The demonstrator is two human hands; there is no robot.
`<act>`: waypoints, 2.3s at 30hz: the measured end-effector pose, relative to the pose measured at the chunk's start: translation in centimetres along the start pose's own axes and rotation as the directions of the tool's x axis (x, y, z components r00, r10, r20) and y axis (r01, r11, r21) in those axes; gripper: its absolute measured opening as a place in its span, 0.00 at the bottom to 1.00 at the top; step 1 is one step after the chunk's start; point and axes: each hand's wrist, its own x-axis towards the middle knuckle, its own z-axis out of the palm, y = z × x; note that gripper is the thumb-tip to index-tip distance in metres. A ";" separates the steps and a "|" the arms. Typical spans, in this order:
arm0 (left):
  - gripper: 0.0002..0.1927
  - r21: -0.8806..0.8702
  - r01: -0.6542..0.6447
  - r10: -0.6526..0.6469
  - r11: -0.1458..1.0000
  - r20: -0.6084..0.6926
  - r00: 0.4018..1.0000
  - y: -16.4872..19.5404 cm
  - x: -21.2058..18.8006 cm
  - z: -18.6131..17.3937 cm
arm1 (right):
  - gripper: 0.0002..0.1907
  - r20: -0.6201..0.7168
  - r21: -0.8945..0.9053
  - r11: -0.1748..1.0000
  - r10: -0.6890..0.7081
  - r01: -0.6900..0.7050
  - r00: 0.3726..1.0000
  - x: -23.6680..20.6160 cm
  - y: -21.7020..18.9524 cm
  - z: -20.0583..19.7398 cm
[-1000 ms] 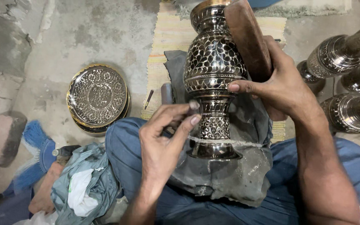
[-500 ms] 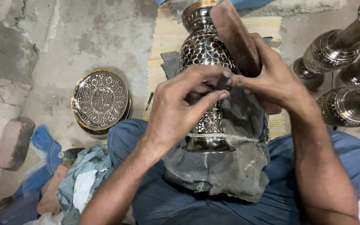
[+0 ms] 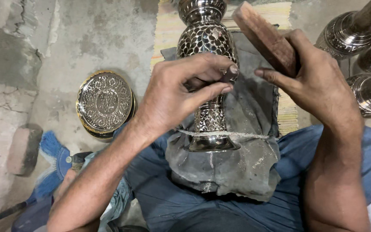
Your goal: The person sits on the floor and uses a wooden mallet to repeatedly strike a metal vase held in the left hand. The vase is rotated periodically to work different sections of the decorative pattern.
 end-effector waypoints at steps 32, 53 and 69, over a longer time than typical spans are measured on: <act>0.18 0.291 0.013 -0.050 0.957 0.118 0.992 0.4 3.2 5.1 | 0.26 -0.231 0.223 0.965 -0.085 0.138 0.969 -2.7 4.8 0.4; 0.17 0.356 -0.033 -0.005 0.934 0.104 0.995 1.1 2.9 4.1 | 0.10 -0.313 0.116 0.990 -0.042 0.082 0.949 -3.4 5.0 1.4; 0.18 0.299 -0.014 -0.011 0.954 0.081 0.997 1.3 2.8 3.9 | 0.09 -0.270 0.263 0.964 0.120 -0.047 0.955 -3.9 4.2 1.4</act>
